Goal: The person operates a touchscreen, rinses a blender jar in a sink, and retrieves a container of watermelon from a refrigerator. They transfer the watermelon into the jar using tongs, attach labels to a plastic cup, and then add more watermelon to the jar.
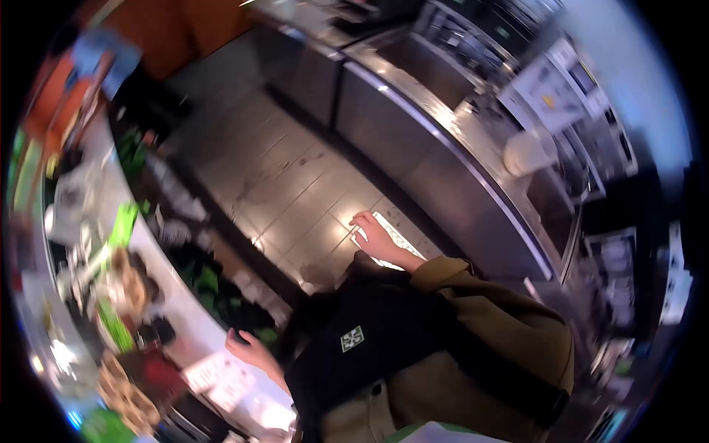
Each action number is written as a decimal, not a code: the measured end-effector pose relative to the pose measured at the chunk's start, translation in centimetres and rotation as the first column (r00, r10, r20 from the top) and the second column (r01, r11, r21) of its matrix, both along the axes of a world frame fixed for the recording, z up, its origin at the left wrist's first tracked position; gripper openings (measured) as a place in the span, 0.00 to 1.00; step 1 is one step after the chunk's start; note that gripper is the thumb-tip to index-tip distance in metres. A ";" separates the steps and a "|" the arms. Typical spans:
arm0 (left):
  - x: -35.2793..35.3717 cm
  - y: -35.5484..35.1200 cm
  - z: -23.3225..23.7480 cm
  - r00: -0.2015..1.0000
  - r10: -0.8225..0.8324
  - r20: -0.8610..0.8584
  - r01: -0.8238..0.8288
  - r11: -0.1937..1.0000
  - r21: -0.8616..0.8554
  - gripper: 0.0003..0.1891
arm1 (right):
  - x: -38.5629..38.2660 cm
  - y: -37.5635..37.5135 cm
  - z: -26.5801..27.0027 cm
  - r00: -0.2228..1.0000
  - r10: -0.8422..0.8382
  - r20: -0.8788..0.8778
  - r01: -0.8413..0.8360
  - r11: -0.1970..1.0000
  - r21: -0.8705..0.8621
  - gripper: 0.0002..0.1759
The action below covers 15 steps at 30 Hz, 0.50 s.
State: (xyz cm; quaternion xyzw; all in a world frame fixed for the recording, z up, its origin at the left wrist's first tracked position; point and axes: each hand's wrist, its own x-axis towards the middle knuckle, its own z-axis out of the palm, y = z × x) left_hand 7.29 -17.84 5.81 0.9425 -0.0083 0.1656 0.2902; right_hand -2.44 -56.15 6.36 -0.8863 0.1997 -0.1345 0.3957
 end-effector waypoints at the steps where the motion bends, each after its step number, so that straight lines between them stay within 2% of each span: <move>1: 0.9 -2.9 -0.4 0.997 -0.081 0.013 0.081 0.997 0.008 0.11 | -1.9 -2.7 -0.5 0.999 -0.040 -0.011 0.039 0.998 -0.042 0.13; 3: 2.3 -10.7 -2.4 0.974 -0.214 -0.075 0.212 0.977 -0.040 0.09 | -6.8 -7.2 -2.7 0.983 -0.181 -0.020 0.181 0.983 0.010 0.13; 4: 3.0 -15.3 -2.9 0.953 -0.292 -0.076 0.282 0.951 -0.126 0.09 | -9.5 -10.1 -3.7 0.961 -0.277 -0.011 0.277 0.957 0.089 0.13; 5: 3.6 -20.1 -3.1 0.910 -0.402 -0.100 0.393 0.915 -0.096 0.09 | -12.3 -13.1 -4.9 0.920 -0.393 0.015 0.388 0.913 0.128 0.13; 6: 3.8 -25.1 -2.4 0.843 -0.524 -0.122 0.501 0.848 -0.176 0.09 | -15.0 -16.7 -6.2 0.828 -0.557 0.056 0.521 0.804 0.287 0.13; 7: 3.6 -29.7 -1.8 0.769 -0.623 -0.144 0.578 0.774 -0.260 0.10 | -17.5 -20.6 -7.1 0.710 -0.685 0.164 0.634 0.723 0.275 0.12; 8: 3.4 -33.9 -0.5 0.666 -0.735 -0.128 0.690 0.672 -0.268 0.10 | -19.4 -24.7 -6.9 0.547 -0.815 0.191 0.711 0.572 0.409 0.09; 9: 2.5 -38.5 1.4 0.554 -0.826 -0.105 0.784 0.560 -0.269 0.10 | -21.2 -29.8 -6.5 0.420 -0.868 0.264 0.808 0.490 0.328 0.11; 10: 1.5 -42.4 3.3 0.464 -0.878 -0.121 0.834 0.478 -0.276 0.10 | -22.5 -34.6 -5.5 0.297 -0.924 0.240 0.865 0.367 0.343 0.15; 11: 0.6 -45.9 4.5 0.362 -0.923 -0.131 0.870 0.385 -0.309 0.10 | -23.0 -40.0 -5.7 0.145 -0.960 0.241 0.809 0.255 0.530 0.20; 12: -0.2 -48.9 5.4 0.260 -0.957 -0.132 0.898 0.290 -0.330 0.10 | -23.2 -44.8 -5.3 0.044 -0.933 0.358 0.848 0.224 0.480 0.26; 14: -1.5 -54.3 6.4 0.063 -0.989 -0.136 0.934 0.107 -0.341 0.09 | -22.7 -52.7 -5.4 -0.171 -0.949 0.265 0.694 0.075 0.716 0.29; 15: -1.7 -56.7 5.8 -0.025 -0.993 -0.116 0.934 0.018 -0.356 0.09 | -21.6 -53.6 -2.7 -0.205 -0.947 0.248 0.747 0.012 0.664 0.28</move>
